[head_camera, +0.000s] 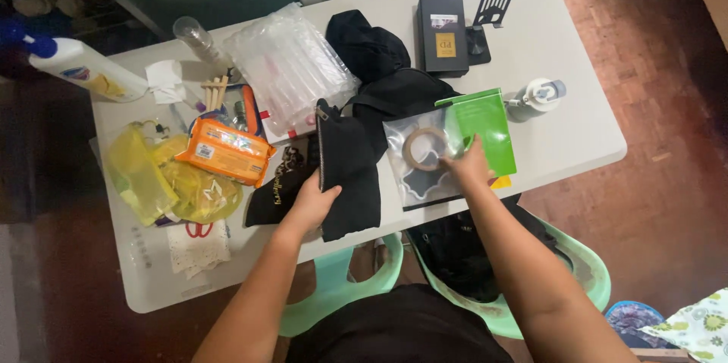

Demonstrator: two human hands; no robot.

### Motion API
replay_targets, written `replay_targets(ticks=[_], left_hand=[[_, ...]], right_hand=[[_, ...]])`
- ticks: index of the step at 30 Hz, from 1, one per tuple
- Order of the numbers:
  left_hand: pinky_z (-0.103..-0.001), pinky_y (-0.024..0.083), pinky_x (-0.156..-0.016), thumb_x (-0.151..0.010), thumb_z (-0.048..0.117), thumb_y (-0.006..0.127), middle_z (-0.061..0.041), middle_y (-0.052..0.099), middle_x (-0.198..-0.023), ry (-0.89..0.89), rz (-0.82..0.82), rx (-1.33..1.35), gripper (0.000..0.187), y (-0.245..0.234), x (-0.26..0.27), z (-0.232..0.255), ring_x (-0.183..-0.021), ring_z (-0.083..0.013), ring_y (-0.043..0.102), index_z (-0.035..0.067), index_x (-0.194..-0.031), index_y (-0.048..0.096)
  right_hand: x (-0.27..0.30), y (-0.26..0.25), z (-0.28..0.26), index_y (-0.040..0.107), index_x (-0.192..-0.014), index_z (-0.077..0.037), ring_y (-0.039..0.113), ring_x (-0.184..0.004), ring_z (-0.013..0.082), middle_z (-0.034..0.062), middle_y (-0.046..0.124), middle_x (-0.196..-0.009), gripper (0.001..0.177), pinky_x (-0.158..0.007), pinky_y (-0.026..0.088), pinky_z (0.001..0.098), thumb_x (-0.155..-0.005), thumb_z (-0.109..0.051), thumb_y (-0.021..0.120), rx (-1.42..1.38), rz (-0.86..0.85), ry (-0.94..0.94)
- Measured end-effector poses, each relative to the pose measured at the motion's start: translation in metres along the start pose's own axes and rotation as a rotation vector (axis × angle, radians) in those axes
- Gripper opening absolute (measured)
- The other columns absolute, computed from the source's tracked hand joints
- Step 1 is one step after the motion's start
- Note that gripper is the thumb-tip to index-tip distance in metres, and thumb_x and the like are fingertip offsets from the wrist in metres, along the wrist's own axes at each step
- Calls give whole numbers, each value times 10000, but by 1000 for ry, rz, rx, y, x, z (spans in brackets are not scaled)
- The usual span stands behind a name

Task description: The person packs various items from a table into a black backpack. They place a clear pouch, a green notebook, a black pouch, a yellow plastic bag, a white cloth, a small box, and other small items into the backpack one by one.

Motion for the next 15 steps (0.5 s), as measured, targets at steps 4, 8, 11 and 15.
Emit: replay_targets(ticks=[4, 8, 11, 15], left_hand=[[-363, 519, -964, -870, 49, 650, -175, 718, -1235, 95, 20, -123, 537, 20, 0, 32, -1115, -301, 688, 28, -1395, 539], [-459, 524, -921, -873, 58, 533, -263, 702, -1126, -34, 102, -465, 588, 47, 16, 105, -1057, -413, 677, 96, -1459, 513], [-513, 513, -911, -855, 46, 488, -272, 693, -1095, 2, 121, -630, 653, 74, 12, 136, -1034, -441, 660, 97, -1506, 471], [-503, 507, -959, -904, 40, 489, -228, 632, -1307, 265, 218, -681, 551, 112, -10, 149, -1146, -420, 626, 7, -1454, 504]], right_hand=[[-39, 42, 60, 557, -1303, 55, 702, -1039, 296, 264, 662, -1232, 777, -864, 592, 409, -738, -302, 954, -296, -181, 18], [-9, -17, 6, 680, -1063, -8, 681, -787, 202, 175, 719, -989, 239, -634, 555, 315, -920, -182, 762, -675, -366, 127], [-5, -66, -18, 667, -1048, -43, 683, -758, 171, 111, 723, -928, 163, -626, 560, 297, -950, -165, 711, -728, -212, 34], [-12, -114, -39, 569, -1157, -26, 643, -827, 133, 68, 681, -987, 215, -667, 523, 276, -1023, -151, 682, -755, 121, -238]])
Point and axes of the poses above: each hand's wrist, its own x-axis away from the middle knuckle, its own y-axis out of the palm, z = x × y, the point moved 5 cm from there along -x, towards the middle knuckle
